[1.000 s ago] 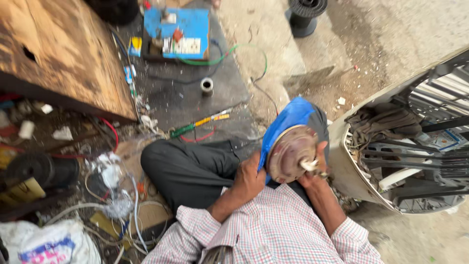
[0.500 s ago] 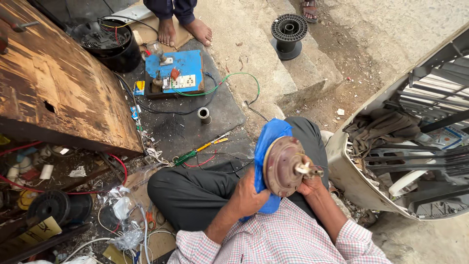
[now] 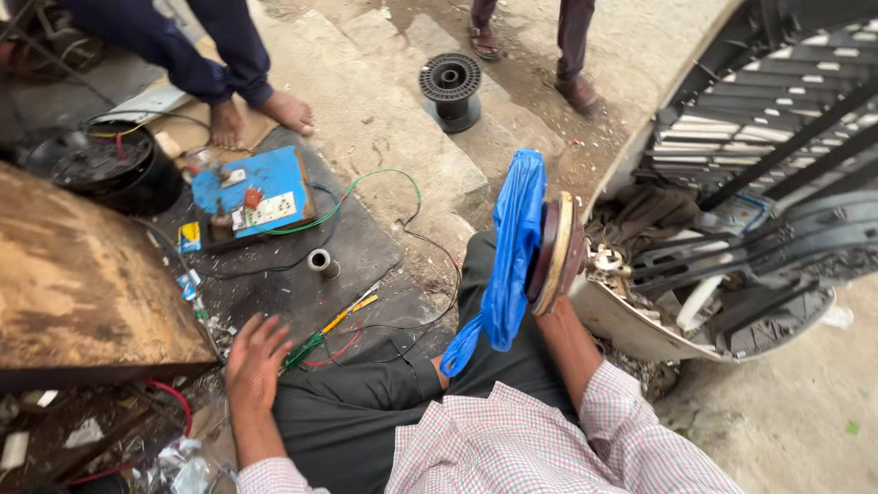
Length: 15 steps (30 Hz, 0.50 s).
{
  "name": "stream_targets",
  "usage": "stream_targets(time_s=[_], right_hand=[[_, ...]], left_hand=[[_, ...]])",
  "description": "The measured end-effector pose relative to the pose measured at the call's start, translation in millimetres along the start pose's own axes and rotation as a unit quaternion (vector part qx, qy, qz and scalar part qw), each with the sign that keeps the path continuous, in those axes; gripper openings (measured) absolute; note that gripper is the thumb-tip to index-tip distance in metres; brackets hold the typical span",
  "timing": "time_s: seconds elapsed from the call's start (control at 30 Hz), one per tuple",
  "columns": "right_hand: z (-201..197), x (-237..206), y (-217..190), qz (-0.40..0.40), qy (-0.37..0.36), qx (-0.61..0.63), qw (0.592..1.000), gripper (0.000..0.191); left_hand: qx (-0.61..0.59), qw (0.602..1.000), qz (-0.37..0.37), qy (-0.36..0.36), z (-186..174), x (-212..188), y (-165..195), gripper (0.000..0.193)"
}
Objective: The person sits on the floor and uses a screwdriver to adjust a small white plastic component on a circular metal housing. They then place the housing into a blue plastic bag, remove it, and continue to manipulate the component and wires by hand.
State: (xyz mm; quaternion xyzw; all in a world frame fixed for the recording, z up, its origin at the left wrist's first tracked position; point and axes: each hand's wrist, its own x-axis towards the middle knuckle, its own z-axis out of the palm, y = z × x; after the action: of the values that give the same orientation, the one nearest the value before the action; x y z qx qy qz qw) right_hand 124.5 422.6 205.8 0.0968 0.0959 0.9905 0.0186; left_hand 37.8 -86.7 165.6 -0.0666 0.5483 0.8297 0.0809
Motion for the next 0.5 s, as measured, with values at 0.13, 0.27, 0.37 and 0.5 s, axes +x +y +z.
stream_targets(time_s=[0.13,0.27,0.37,0.5], right_hand=[[1.1,-1.5,18.4,-0.018,0.006,-0.018,1.000,0.063],[-3.0,-11.2,28.6,-0.016,0.027,-0.019,0.999,0.065],[-3.9,-14.1,28.1,-0.025,0.028,-0.030,0.999,0.067],[4.8,-10.1,27.8,-0.037,0.023,-0.037,0.998,0.069]], left_hand=[[0.019,0.996,0.017,0.087,-59.7,10.3,-49.0,0.055],[0.027,0.998,-0.018,0.044,-68.4,17.5,-65.9,0.041],[0.012,0.998,-0.029,0.050,-69.6,20.8,-64.6,0.039],[-0.001,0.998,-0.023,0.065,-70.3,17.9,-60.6,0.038]])
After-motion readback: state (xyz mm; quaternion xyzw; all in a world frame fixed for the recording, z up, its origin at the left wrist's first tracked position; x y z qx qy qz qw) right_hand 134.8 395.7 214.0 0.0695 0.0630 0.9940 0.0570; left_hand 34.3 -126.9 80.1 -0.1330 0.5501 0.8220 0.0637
